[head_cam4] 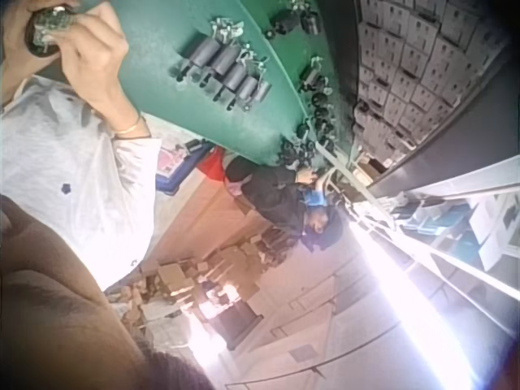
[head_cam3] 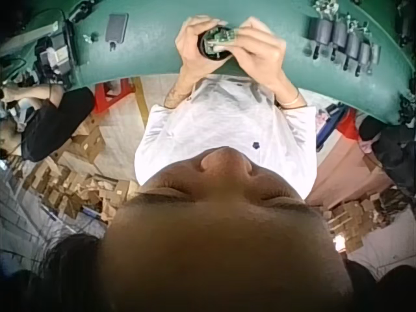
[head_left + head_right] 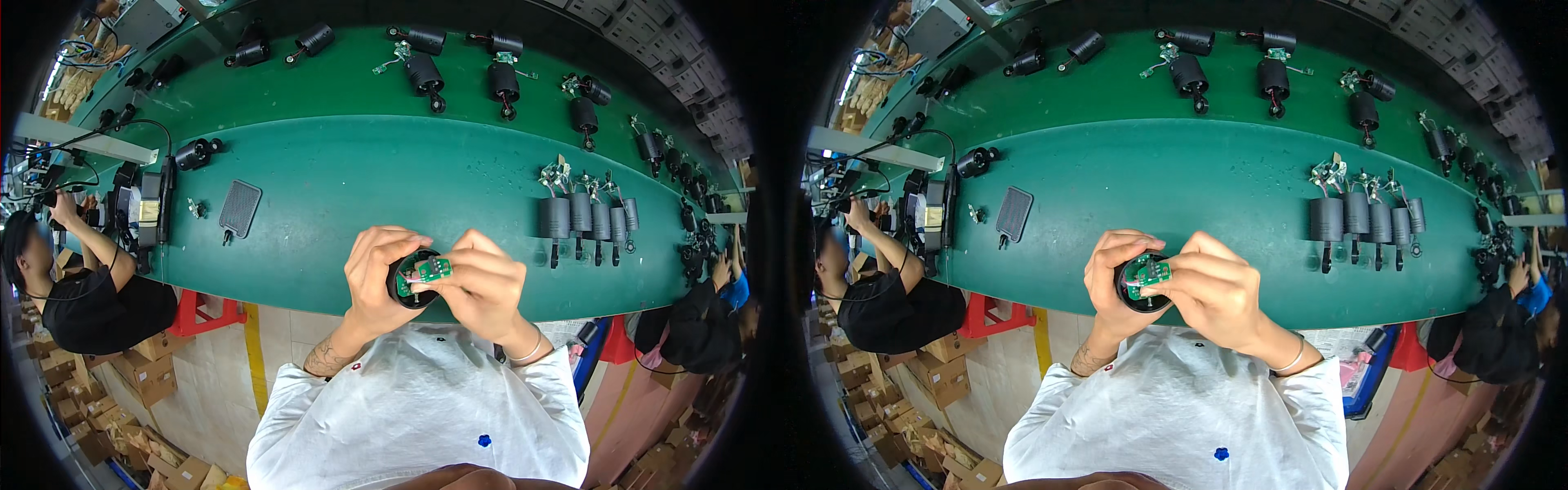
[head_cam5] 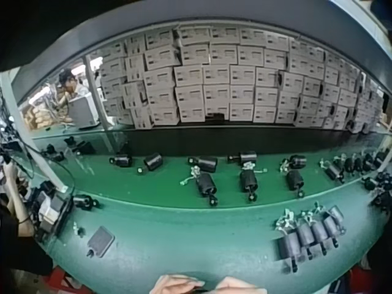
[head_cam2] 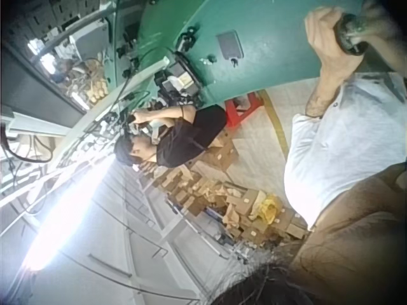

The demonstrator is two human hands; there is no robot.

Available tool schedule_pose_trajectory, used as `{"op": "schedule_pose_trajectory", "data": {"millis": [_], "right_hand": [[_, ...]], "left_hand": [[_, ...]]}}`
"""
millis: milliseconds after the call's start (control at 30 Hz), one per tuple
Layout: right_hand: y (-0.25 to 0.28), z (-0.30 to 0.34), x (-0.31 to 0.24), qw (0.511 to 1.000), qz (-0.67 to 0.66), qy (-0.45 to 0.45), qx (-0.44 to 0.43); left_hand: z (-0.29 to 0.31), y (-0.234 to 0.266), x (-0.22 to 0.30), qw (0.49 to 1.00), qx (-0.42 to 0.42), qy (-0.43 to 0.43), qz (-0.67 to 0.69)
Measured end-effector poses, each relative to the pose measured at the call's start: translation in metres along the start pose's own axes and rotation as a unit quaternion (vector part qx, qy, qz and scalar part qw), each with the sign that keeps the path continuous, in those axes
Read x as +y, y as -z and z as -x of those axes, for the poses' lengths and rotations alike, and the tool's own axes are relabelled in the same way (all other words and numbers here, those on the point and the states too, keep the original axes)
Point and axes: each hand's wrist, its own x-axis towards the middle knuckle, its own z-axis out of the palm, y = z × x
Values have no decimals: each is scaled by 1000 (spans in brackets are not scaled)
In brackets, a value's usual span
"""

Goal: Assembling electronic components by inserting circuit boards into plastic housings.

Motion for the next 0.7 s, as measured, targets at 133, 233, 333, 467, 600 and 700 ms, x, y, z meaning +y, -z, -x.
{"op": "schedule_pose_trajectory", "data": {"millis": [133, 233, 333, 467, 600, 700], "right_hand": [[6, -5, 0, 996, -77, -49, -19], [4, -6, -4, 999, -34, -9, -13], [9, -10, -9, 999, -22, -25, -16], [17, -16, -14, 993, -24, -112, -31], [11, -17, -7, 952, -200, -230, -36], [7, -12, -1, 949, -228, -215, -42]], "left_hand": [[0, -3, 3, 1000, 0, 20, 19], [-1, -5, 8, 998, 6, 50, 33], [0, -6, 11, 998, 13, 51, 24], [1, -8, 14, 999, 30, 23, -17], [5, -14, 16, 994, 105, 16, 33], [5, -11, 13, 998, 66, 7, -3]]}}
